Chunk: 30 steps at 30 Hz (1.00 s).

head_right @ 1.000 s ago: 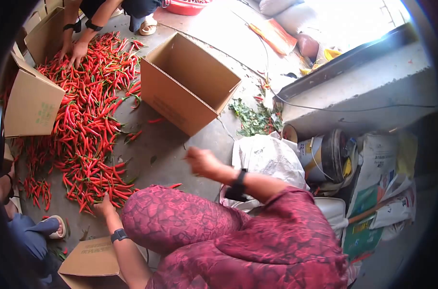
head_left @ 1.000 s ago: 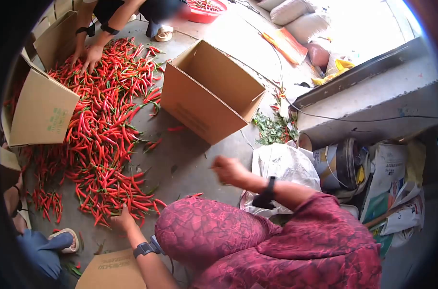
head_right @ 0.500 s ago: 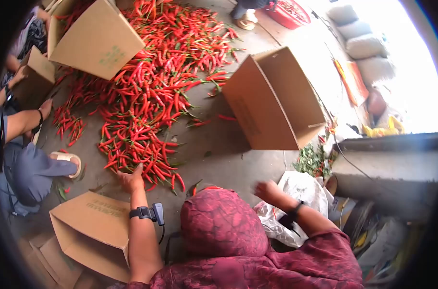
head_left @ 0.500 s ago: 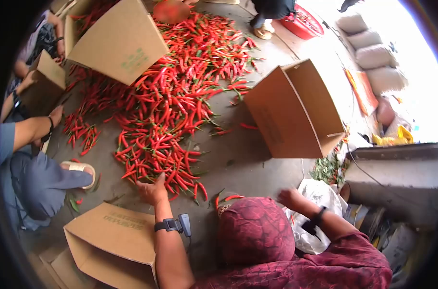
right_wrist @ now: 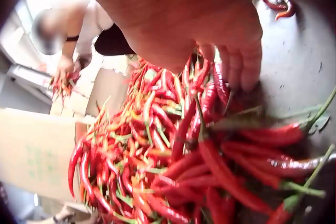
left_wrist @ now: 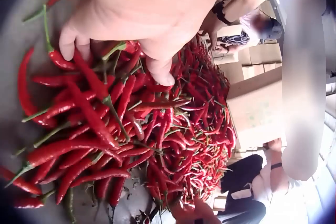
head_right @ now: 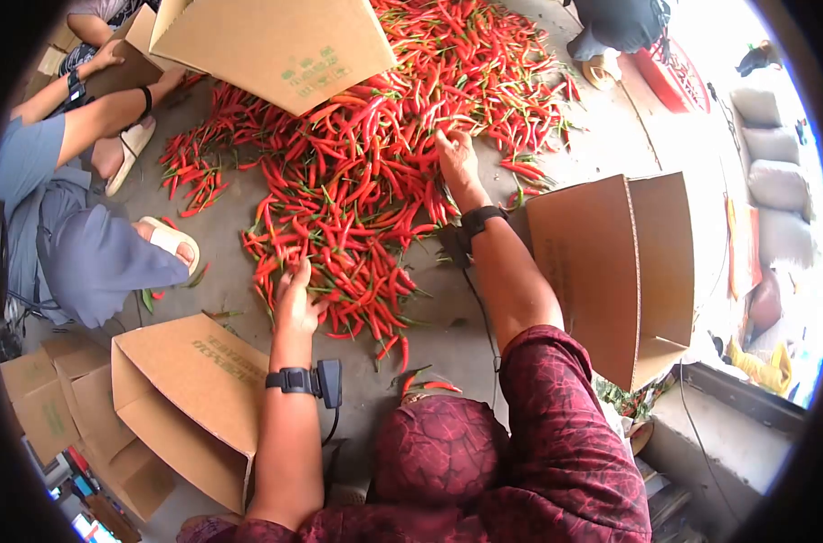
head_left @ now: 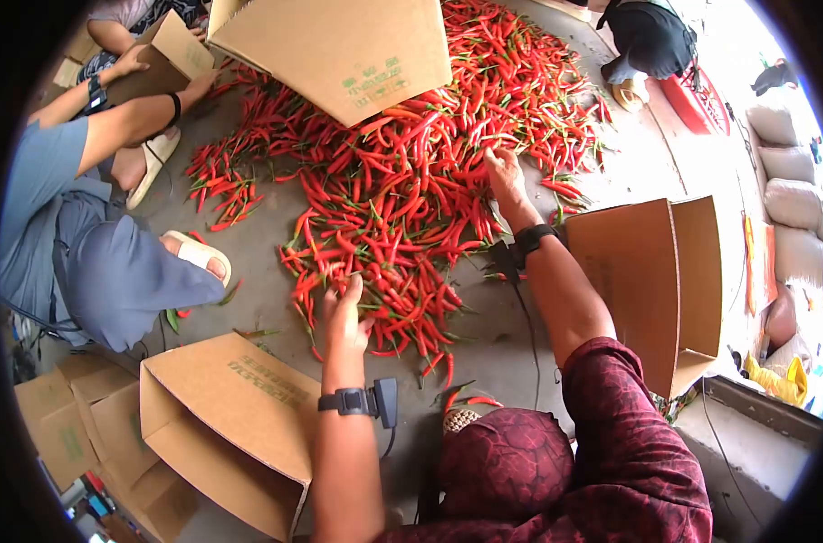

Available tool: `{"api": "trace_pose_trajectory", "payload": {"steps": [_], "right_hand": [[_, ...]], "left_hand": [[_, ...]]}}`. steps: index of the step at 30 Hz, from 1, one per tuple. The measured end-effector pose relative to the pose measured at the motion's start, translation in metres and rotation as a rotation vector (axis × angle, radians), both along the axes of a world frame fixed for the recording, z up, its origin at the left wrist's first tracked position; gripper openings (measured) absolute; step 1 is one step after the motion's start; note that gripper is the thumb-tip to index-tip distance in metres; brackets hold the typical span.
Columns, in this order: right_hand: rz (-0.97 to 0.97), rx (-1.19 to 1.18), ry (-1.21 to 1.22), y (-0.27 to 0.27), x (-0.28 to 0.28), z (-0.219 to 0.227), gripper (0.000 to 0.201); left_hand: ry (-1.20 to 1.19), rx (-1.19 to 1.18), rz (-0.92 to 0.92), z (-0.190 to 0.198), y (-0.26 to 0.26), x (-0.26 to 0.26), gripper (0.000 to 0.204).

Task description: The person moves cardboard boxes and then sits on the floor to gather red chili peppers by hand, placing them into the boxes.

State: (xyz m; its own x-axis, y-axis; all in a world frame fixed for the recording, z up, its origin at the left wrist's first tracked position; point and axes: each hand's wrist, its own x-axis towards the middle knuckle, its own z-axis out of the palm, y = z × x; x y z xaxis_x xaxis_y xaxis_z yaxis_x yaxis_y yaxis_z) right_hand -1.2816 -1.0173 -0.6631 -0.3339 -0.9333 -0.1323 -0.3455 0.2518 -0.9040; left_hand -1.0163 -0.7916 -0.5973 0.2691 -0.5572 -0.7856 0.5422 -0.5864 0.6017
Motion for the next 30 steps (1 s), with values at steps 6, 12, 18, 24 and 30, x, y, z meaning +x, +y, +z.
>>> {"api": "trace_pose_trajectory", "payload": {"steps": [6, 12, 18, 24, 30], "right_hand": [[0.373, 0.255, -0.768, 0.003, 0.029, 0.049, 0.043], [0.373, 0.316, -0.488, 0.009, 0.059, 0.032, 0.056], [0.794, 0.193, -0.668, 0.068, 0.093, 0.054, 0.05], [0.861, 0.002, -0.548, 0.115, 0.112, 0.066, 0.071], [0.791, -0.04, -0.044, 0.171, 0.1, 0.109, 0.072]], "left_hand": [[0.211, -0.072, 0.044, 0.002, -0.027, -0.007, 0.079], [0.138, -0.054, -0.101, -0.001, -0.054, -0.01, 0.091], [0.175, -0.03, -0.06, 0.0, -0.058, -0.015, 0.094], [0.093, -0.14, -0.036, 0.029, -0.044, -0.027, 0.086], [0.246, -0.471, 0.115, 0.016, -0.021, -0.043, 0.059]]}}
